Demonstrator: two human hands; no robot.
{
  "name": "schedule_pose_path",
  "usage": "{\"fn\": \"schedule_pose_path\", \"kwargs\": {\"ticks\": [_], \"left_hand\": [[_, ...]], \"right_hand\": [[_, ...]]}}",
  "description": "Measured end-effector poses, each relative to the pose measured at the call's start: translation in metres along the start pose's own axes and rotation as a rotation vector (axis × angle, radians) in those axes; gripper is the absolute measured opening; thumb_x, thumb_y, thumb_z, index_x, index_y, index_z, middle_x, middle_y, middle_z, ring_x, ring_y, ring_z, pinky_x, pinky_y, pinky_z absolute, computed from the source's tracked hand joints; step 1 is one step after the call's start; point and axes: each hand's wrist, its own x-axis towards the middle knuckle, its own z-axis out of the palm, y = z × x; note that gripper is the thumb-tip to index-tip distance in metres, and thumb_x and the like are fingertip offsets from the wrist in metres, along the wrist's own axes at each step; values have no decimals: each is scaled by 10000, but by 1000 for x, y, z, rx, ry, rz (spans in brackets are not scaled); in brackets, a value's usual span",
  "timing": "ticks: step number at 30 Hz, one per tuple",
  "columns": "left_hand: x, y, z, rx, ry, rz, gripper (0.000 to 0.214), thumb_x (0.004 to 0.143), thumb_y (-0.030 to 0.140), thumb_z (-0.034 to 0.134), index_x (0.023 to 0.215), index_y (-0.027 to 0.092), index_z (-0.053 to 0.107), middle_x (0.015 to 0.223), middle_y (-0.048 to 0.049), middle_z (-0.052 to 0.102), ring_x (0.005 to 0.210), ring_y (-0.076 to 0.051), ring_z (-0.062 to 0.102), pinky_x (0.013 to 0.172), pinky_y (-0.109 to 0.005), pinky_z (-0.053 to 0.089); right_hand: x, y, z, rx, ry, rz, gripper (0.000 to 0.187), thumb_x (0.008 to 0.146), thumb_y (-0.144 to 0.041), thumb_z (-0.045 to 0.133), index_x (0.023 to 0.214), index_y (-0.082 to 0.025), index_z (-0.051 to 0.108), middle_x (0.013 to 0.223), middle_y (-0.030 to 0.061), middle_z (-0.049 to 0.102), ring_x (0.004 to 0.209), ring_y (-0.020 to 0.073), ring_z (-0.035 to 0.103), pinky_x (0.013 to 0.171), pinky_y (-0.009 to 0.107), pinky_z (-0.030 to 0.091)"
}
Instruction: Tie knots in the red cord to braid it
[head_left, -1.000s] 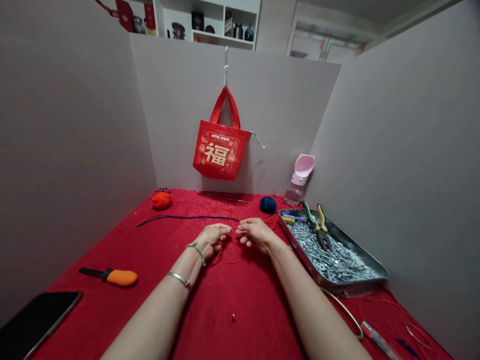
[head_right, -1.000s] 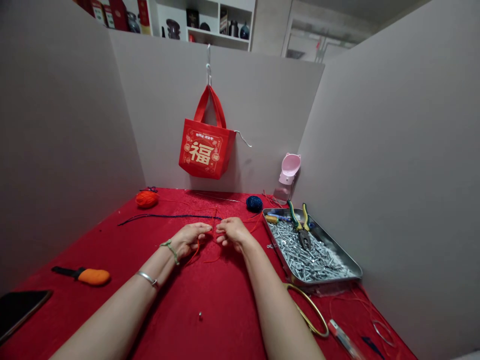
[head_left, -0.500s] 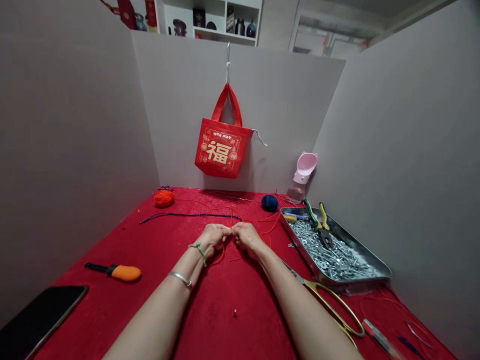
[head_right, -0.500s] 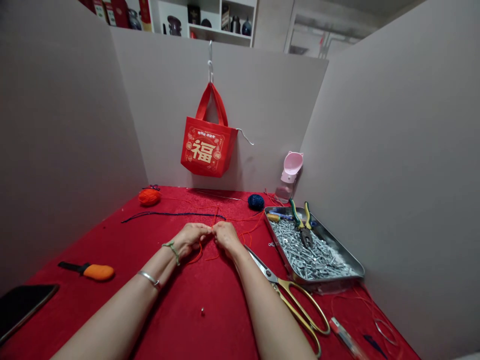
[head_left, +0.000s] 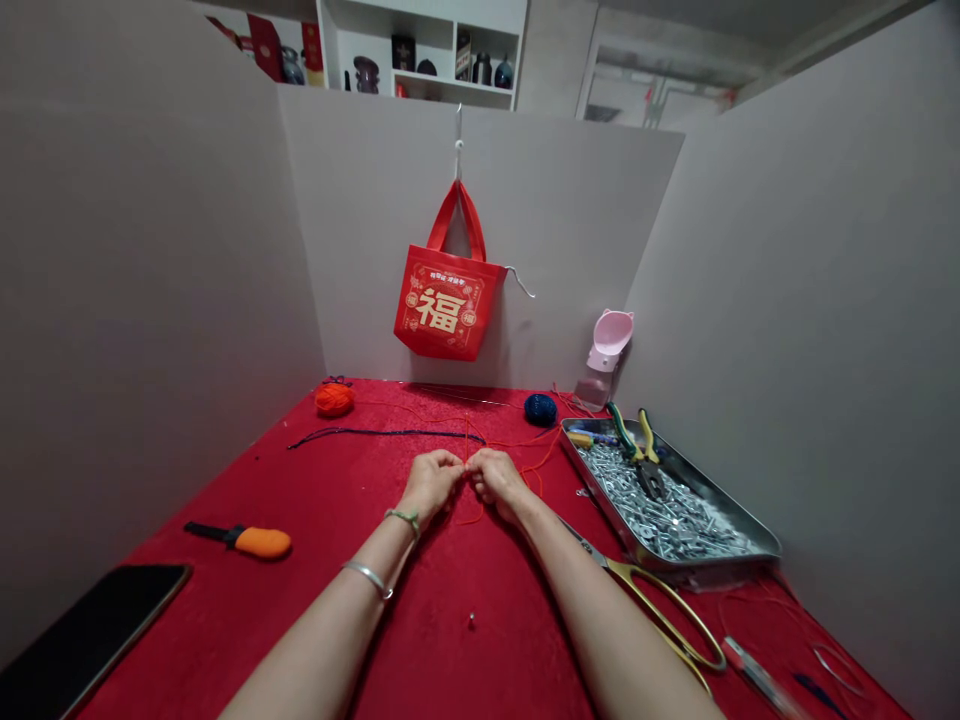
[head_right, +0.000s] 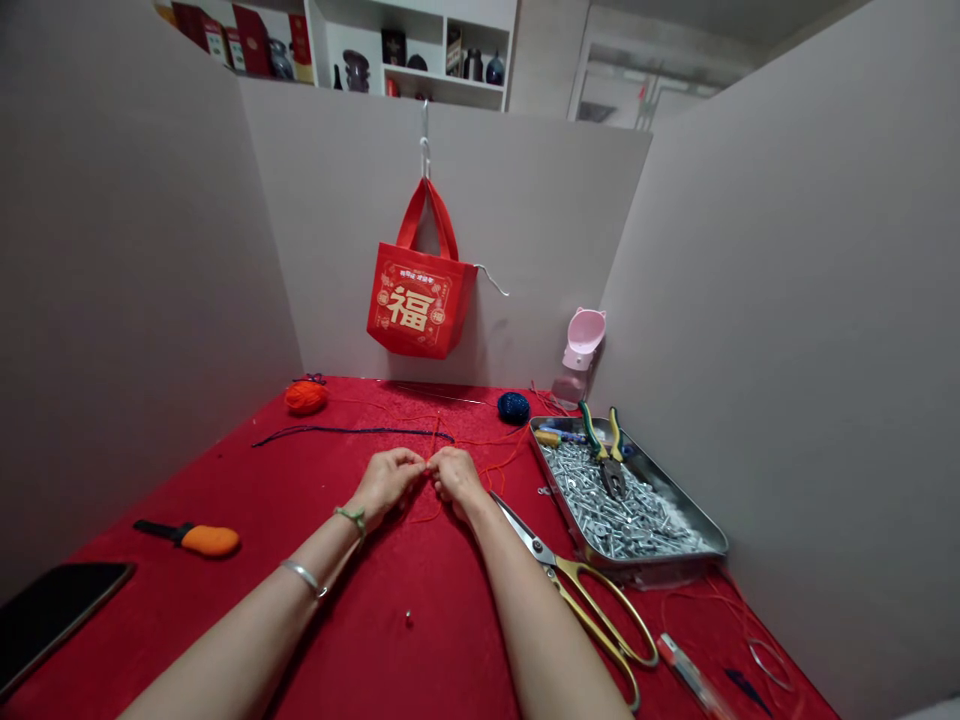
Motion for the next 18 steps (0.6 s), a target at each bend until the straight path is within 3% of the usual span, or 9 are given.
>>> {"fn": "schedule_pose_path", "kwargs": {"ticks": [5,8,14,18], "left_hand": [[0,-9,-6,359,66,350,144,725,227,485,731,139,599,574,0,549,515,-79,453,499,-169,313],[-8,-2,-11,519,-3,458,219,759,194,446,865,189,638,727,-43,624,658,-115,537,635,-187,357],[-26,16,-19,816,-58,376,275,788,240,404,922,220,643,752,-97,612,729,-192,552,683,-245,363],[-33,33,-25,999,-92,274,265,747,192,416,817,190,671,735,-129,618,745,-230,569,682,-292,378]], "right_hand": [[0,0,0,77,-20,10,86,599,-196,458,626,-149,391,426,-90,253,311,13,172,333,160,100],[0,0,0,103,21,16,132,638,-236,488,632,-158,382,414,-93,266,300,19,185,320,161,99],[-1,-2,7,91,131,32,179,629,-210,554,589,-154,388,362,-84,289,289,33,238,307,168,128],[-1,-4,5,103,146,54,176,629,-171,543,587,-152,373,375,-81,307,294,28,235,310,160,137]]}}
